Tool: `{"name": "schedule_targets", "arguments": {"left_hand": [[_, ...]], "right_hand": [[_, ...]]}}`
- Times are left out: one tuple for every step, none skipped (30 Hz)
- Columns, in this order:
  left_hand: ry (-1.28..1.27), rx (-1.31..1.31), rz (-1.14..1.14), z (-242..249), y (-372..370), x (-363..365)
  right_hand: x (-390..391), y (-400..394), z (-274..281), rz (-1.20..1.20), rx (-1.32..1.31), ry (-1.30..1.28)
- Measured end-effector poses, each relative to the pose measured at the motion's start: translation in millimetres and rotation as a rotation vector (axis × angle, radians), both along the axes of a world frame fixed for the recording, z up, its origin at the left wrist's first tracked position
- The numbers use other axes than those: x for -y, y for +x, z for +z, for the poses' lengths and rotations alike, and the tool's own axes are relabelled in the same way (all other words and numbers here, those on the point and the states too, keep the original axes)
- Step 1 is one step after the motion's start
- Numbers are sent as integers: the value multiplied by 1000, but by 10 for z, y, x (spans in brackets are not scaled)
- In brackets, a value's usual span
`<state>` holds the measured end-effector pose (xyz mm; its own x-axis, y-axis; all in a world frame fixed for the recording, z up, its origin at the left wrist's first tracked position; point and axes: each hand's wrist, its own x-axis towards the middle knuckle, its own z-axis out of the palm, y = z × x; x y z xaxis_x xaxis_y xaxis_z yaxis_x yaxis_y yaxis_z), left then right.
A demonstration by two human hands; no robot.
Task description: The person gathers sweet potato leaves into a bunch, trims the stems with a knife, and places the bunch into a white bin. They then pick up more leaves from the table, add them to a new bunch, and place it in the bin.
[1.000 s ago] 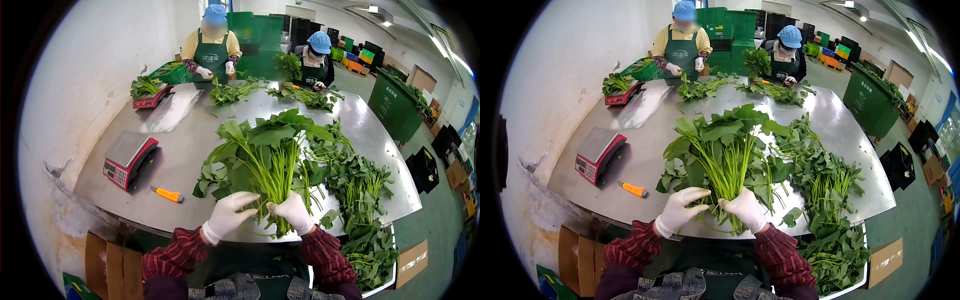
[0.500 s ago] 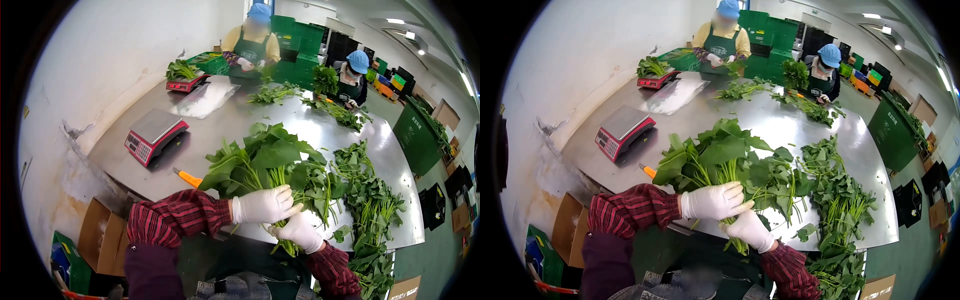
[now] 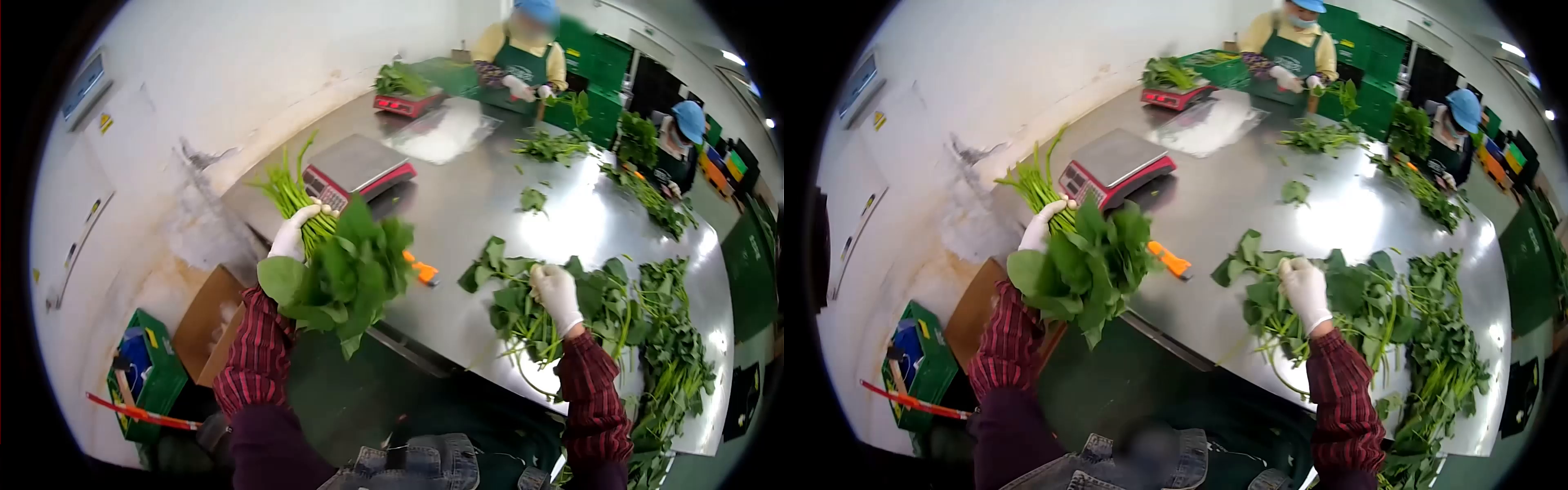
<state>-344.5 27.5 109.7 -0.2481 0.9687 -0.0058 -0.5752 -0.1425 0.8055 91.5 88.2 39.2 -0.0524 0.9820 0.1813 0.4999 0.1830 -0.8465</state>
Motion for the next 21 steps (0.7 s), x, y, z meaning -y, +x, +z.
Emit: {"name": "schedule_targets", "arguments": {"left_hand": [[-58, 87, 6, -69, -185, 55], [-94, 220, -80, -155, -344, 114], [-113, 213, -46, -194, -488, 241], [-82, 318, 3, -193, -464, 323], [-48, 425, 51, -216, -405, 409], [-15, -21, 176, -253, -229, 545], [6, -45, 177, -269, -245, 589], [19, 24, 156, -279, -279, 592], [16, 99, 134, -283, -311, 583], [10, 153, 116, -288, -348, 557], [5, 175, 97, -298, -357, 548], [-7, 183, 76, -312, -328, 531], [-17, 164, 51, -294, -240, 517], [-34, 150, 24, -310, -183, 505], [-75, 144, 9, -409, -181, 473], [-262, 236, -22, -596, -443, 391], [-235, 222, 186, -919, -489, 435], [-174, 132, 93, -982, -449, 451], [-112, 42, 1, -1041, -407, 486], [-162, -8, -55, -1038, -296, 533], [-207, -60, -118, -996, -155, 582]], "right_hand": [[-32, -191, -148, 32, 96, 27], [-63, -396, -302, 57, 199, 130], [-71, -735, -430, 97, 297, 224], [-102, -901, -495, 152, 298, 210], [-139, -1041, -548, 205, 303, 196], [-174, -1167, -592, 256, 359, 223], [-205, -1295, -602, 267, 359, 217], [-245, -1417, -610, 310, 378, 314], [-298, -1535, -629, 352, 393, 413], [-361, -1670, -654, 339, 422, 407], [-408, -1775, -680, 343, 423, 398], [-419, -1890, -653, 327, 415, 428], [-430, -1981, -649, 302, 407, 458], [-486, -2080, -745, 288, 448, 458], [-503, -2151, -814, 269, 449, 452], [-504, -2205, -874, 275, 496, 417], [-514, -2240, -924, 280, 541, 382], [-541, -2250, -965, 259, 541, 380], [-559, -2250, -1002, 329, 598, 268], [-569, -2249, -1044, 395, 651, 154], [-600, -2265, -1113, 362, 651, 152]]}}
